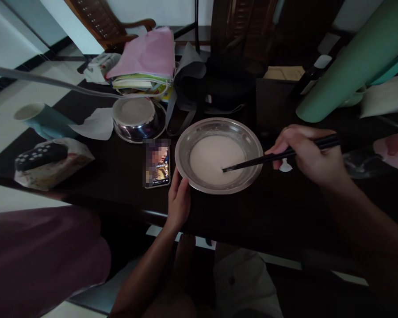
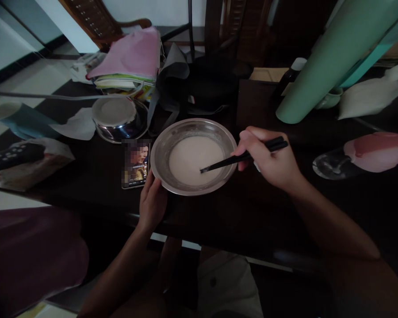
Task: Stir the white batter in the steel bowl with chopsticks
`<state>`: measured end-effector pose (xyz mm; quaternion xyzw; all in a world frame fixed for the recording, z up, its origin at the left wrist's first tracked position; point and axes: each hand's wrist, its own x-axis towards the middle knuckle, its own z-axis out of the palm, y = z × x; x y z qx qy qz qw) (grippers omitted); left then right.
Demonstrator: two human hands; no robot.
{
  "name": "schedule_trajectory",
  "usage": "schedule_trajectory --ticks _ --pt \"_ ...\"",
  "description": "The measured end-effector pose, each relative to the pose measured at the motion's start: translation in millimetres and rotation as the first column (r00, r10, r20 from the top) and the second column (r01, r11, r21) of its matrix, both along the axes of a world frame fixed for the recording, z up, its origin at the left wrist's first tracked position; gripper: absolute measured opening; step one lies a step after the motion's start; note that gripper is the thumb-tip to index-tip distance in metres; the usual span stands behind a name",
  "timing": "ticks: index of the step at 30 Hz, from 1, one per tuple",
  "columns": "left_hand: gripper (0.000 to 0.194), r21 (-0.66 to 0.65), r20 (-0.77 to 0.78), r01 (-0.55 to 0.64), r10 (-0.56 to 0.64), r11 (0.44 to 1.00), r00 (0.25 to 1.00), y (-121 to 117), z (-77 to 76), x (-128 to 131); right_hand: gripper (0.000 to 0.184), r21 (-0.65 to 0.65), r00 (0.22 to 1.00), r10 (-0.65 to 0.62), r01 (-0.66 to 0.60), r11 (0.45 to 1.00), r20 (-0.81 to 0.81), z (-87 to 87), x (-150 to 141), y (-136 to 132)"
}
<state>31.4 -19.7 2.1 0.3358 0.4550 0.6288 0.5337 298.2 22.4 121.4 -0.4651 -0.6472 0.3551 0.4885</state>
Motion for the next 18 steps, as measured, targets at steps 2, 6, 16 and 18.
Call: schedule_trajectory --ticks 2,6,16,18 --pt "0.059 0.004 -0.01 0.004 -0.004 1.0 1.0 0.1 -0.4 -0.6 0.039 -0.006 0.998 0.043 -0.043 0.999 0.041 -5.4 -5.6 1.1" --pt "0.059 0.002 -0.013 0.004 -0.004 1.0 1.0 0.1 -1.7 -1.2 0.033 0.011 0.987 0.074 -0.077 0.997 0.141 -18.1 -12.7 5.7" --pt "0.056 0.021 -0.038 0.016 -0.015 1.0 0.999 -0.2 -1.5 -0.3 0.042 0.137 0.978 -0.15 0.13 0.982 0.144 -7.2 0.9 6.2" --pt "0.056 0.017 -0.033 0.014 -0.014 1.0 0.999 -0.4 -1.5 0.0 0.04 0.093 0.981 -0.147 0.136 0.986 0.123 -1.3 5.7 2.9"
